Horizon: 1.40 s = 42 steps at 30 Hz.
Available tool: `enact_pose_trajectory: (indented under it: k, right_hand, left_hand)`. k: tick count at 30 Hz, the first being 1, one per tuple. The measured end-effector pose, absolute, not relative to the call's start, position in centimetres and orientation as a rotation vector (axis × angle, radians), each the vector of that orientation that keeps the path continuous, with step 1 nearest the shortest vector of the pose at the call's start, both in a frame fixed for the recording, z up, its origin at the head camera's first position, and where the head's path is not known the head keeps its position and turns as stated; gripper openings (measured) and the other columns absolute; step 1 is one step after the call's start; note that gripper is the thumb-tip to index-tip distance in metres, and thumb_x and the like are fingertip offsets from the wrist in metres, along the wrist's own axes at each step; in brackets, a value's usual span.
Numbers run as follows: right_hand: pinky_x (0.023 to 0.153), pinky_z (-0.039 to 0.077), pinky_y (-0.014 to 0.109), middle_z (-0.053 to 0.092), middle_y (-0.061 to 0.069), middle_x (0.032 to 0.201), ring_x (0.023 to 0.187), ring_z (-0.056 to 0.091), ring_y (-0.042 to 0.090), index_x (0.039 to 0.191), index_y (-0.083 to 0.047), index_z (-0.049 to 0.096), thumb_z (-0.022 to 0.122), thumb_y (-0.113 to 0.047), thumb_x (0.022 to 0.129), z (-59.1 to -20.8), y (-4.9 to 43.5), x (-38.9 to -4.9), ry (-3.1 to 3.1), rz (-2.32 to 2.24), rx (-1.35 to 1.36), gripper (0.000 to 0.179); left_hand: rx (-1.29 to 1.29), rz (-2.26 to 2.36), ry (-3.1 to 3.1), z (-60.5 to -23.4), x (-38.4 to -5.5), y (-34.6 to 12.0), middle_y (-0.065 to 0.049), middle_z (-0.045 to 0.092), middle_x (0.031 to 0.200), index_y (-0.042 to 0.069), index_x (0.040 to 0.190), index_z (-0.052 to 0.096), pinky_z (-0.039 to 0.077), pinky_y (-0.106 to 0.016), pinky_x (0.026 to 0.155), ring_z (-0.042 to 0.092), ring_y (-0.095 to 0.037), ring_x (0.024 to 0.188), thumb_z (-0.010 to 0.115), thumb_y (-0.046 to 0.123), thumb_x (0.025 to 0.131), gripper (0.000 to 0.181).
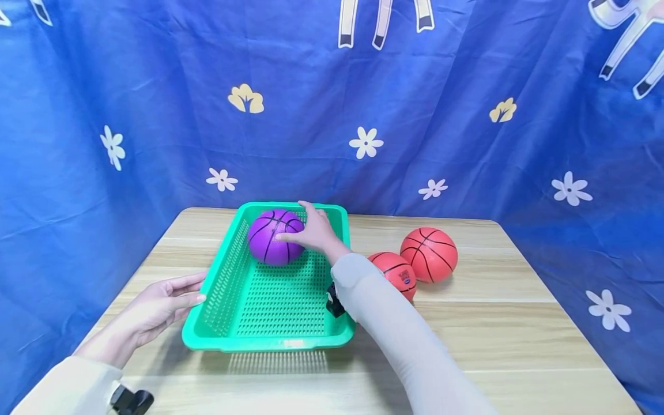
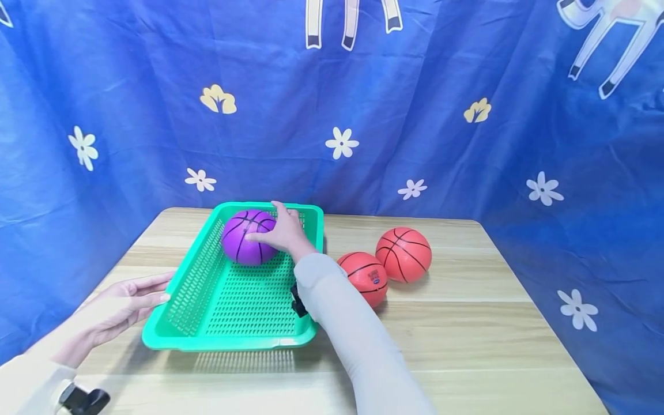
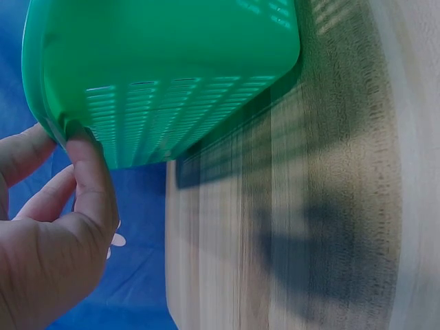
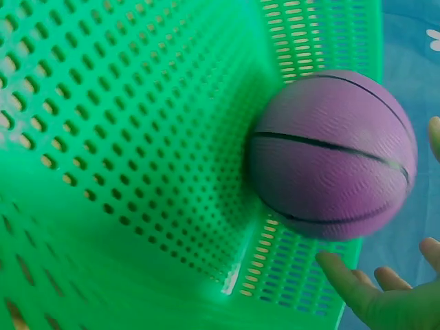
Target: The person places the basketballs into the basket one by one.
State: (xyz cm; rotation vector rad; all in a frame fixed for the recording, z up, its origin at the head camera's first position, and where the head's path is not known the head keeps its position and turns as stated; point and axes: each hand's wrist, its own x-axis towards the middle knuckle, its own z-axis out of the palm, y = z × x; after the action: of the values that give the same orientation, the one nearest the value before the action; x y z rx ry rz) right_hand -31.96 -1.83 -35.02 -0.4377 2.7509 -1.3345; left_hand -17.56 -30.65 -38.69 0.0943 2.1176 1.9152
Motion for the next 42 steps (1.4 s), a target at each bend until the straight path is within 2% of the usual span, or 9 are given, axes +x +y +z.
enact_pose_trajectory:
  k: [6, 10, 13, 14, 20, 27, 32, 35, 42]
  right_hand:
    - [0.094, 0.048, 0.046, 0.035, 0.008, 0.147, 0.131, 0.036, 0.025, 0.149, -0.023, 0.031, 0.08, -0.045, 0.074, -33.2, -0.8, -32.0, 2.76, -1.331, -0.516, 0.092]
    - [0.096, 0.046, 0.046, 0.039, 0.008, 0.144, 0.128, 0.039, 0.024, 0.148, -0.022, 0.034, 0.079, -0.047, 0.075, -32.3, 0.0, -32.3, 2.79, -1.325, -0.563, 0.089]
    - [0.095, 0.047, 0.044, 0.042, 0.009, 0.142, 0.125, 0.045, 0.025, 0.147, -0.021, 0.037, 0.077, -0.046, 0.077, -31.7, 0.9, -32.4, 2.764, -1.386, -0.607, 0.084]
    - [0.095, 0.048, 0.043, 0.043, 0.009, 0.14, 0.124, 0.047, 0.025, 0.146, -0.022, 0.038, 0.076, -0.045, 0.078, -31.5, 1.2, -32.4, 2.747, -1.413, -0.625, 0.081]
    - [0.091, 0.051, 0.035, 0.05, 0.003, 0.134, 0.114, 0.055, 0.019, 0.138, -0.023, 0.048, 0.073, -0.04, 0.084, -31.0, 3.7, -32.7, 2.684, -1.565, -0.7, 0.062]
    - [0.086, 0.053, 0.032, 0.061, 0.002, 0.12, 0.101, 0.062, 0.013, 0.127, -0.02, 0.059, 0.07, -0.032, 0.088, -31.4, 6.6, -33.4, 2.751, -1.66, -0.8, 0.043]
    - [0.08, 0.054, 0.03, 0.065, 0.0, 0.11, 0.096, 0.063, 0.012, 0.119, -0.016, 0.065, 0.069, -0.027, 0.089, -31.9, 8.5, -33.7, 2.811, -1.71, -0.856, 0.031]
    - [0.077, 0.054, 0.032, 0.067, 0.002, 0.106, 0.093, 0.063, 0.013, 0.114, -0.013, 0.067, 0.069, -0.024, 0.089, -32.2, 9.6, -33.8, 2.866, -1.731, -0.872, 0.027]
    - [0.082, 0.052, 0.044, 0.067, 0.005, 0.104, 0.091, 0.063, 0.017, 0.111, -0.011, 0.068, 0.07, -0.022, 0.089, -32.7, 12.6, -33.9, 2.985, -1.694, -0.829, 0.024]
  left_hand:
    - [0.106, 1.923, 2.104, -38.6, -17.6, -31.0, 0.001, 0.054, 0.124, -0.014, 0.145, 0.013, 0.049, -0.02, 0.09, 0.059, -0.004, 0.103, 0.06, 0.008, 0.094, 0.073]
    - [0.098, 1.885, 2.133, -38.6, -17.5, -30.9, -0.016, 0.046, 0.135, -0.013, 0.145, 0.013, 0.048, -0.019, 0.09, 0.057, -0.001, 0.104, 0.059, 0.01, 0.095, 0.072]
    - [0.079, 1.866, 2.146, -38.6, -17.5, -31.0, -0.022, 0.039, 0.14, -0.013, 0.146, 0.013, 0.047, -0.017, 0.09, 0.056, 0.002, 0.103, 0.06, 0.011, 0.095, 0.073]
    - [0.073, 1.871, 2.141, -38.7, -17.5, -31.0, -0.021, 0.041, 0.139, -0.012, 0.146, 0.013, 0.047, -0.017, 0.09, 0.056, 0.002, 0.103, 0.06, 0.01, 0.095, 0.073]
    - [0.089, 1.943, 2.083, -38.9, -17.5, -31.1, 0.007, 0.057, 0.116, -0.016, 0.144, 0.011, 0.049, -0.017, 0.088, 0.059, -0.003, 0.101, 0.059, 0.003, 0.093, 0.072]
    - [0.111, 1.927, 2.089, -38.9, -17.5, -31.0, 0.004, 0.053, 0.121, -0.016, 0.143, 0.01, 0.049, -0.017, 0.087, 0.059, -0.002, 0.101, 0.057, 0.003, 0.095, 0.07]
    - [0.121, 1.957, 2.058, -38.9, -17.5, -31.0, 0.008, 0.056, 0.117, -0.017, 0.143, 0.009, 0.05, -0.019, 0.087, 0.06, -0.004, 0.101, 0.056, 0.001, 0.094, 0.07]
    - [0.137, 1.972, 2.044, -38.9, -17.6, -31.0, 0.01, 0.057, 0.114, -0.018, 0.143, 0.009, 0.05, -0.02, 0.088, 0.06, -0.005, 0.102, 0.056, 0.0, 0.094, 0.07]
    - [0.124, 1.969, 2.047, -38.9, -17.6, -30.8, 0.009, 0.058, 0.114, -0.017, 0.143, 0.011, 0.05, -0.018, 0.087, 0.06, -0.005, 0.101, 0.056, 0.0, 0.094, 0.068]
